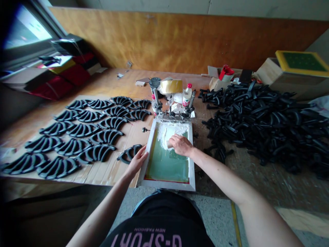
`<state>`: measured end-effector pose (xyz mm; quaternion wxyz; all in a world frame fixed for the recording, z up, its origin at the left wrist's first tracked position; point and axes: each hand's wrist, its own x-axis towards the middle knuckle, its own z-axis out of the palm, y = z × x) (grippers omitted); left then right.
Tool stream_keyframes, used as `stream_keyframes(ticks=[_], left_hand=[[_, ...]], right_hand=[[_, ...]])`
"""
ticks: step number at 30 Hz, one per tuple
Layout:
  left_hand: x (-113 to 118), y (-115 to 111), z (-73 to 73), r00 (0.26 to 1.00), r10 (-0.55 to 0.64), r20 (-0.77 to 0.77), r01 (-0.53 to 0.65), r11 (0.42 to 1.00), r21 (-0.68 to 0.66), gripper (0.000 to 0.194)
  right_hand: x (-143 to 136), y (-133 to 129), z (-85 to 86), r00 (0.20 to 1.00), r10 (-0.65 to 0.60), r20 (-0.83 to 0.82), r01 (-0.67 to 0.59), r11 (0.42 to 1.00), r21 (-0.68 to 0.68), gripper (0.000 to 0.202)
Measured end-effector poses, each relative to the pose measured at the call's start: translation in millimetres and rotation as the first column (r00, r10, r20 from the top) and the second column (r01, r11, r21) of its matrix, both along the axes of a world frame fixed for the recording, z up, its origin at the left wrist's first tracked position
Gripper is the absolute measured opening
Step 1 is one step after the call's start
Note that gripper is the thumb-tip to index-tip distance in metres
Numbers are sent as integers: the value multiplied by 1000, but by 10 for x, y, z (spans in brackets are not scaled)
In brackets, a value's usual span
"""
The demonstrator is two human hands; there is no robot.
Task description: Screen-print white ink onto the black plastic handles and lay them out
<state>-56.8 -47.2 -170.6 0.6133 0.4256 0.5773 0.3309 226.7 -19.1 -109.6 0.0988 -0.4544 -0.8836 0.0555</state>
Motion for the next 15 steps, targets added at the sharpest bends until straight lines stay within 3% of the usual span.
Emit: stream_keyframes(ticks=[3, 8, 12, 15], left_hand=[[25, -5, 48, 998, 63, 12, -63, 997, -34, 66], [10, 12, 92, 1000, 8, 4, -7, 1000, -27, 69], [5, 16, 123, 1000, -27, -9, 26, 1000, -16, 71], [21, 2, 238, 1000, -19, 5, 19, 1000, -21, 71]], right_hand=[[81, -30, 90, 989, 142, -52, -144, 989, -40, 16], [18, 59, 12, 984, -66, -165, 74, 996, 45, 18], [-37, -67, -114, 980, 31, -199, -19, 998, 62, 22], [-31, 39, -37, 965, -21, -263, 25, 1000, 9, 14]])
